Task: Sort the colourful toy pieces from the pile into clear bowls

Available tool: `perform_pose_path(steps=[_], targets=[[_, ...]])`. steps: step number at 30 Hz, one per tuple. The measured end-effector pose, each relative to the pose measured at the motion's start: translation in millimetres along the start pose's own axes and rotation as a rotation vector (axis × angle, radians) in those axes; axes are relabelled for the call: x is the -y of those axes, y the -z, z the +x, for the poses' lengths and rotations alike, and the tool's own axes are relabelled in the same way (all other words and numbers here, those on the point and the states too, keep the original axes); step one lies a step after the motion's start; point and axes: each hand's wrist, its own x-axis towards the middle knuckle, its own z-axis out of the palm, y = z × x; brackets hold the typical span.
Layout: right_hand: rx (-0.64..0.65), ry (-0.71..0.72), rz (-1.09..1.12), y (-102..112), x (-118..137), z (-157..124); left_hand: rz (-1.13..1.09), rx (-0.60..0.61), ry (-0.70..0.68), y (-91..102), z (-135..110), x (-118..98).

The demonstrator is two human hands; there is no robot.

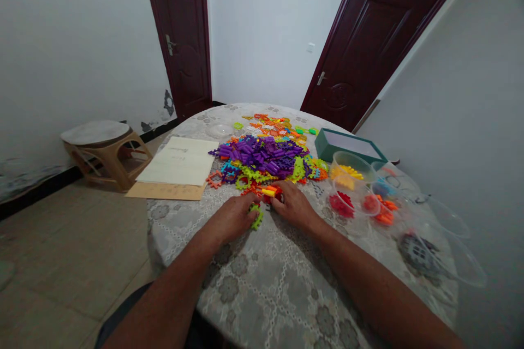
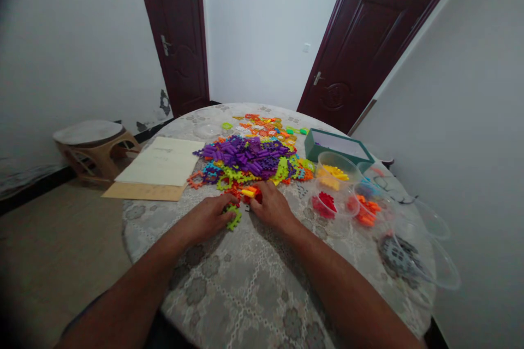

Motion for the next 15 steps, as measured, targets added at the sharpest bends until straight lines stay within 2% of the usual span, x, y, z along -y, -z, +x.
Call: perform_pose_path(steps=[5, 10, 15], targets=[[0.024, 0.091, 0.141, 14.0, 1.8, -17.9, -0.044, -0.024, -0.005, -7.4, 1.3, -5.5], [0.053, 0.060, 0.207, 19.4, 12.4, -31.6, -0.100, -0.065, -0.061, -18.3, 5.4, -12.7], [0.130, 0.042, 0.270, 19.8, 11.5, -33.8, -0.119, -0.065, -0.065, -19.5, 7.4, -12.8]])
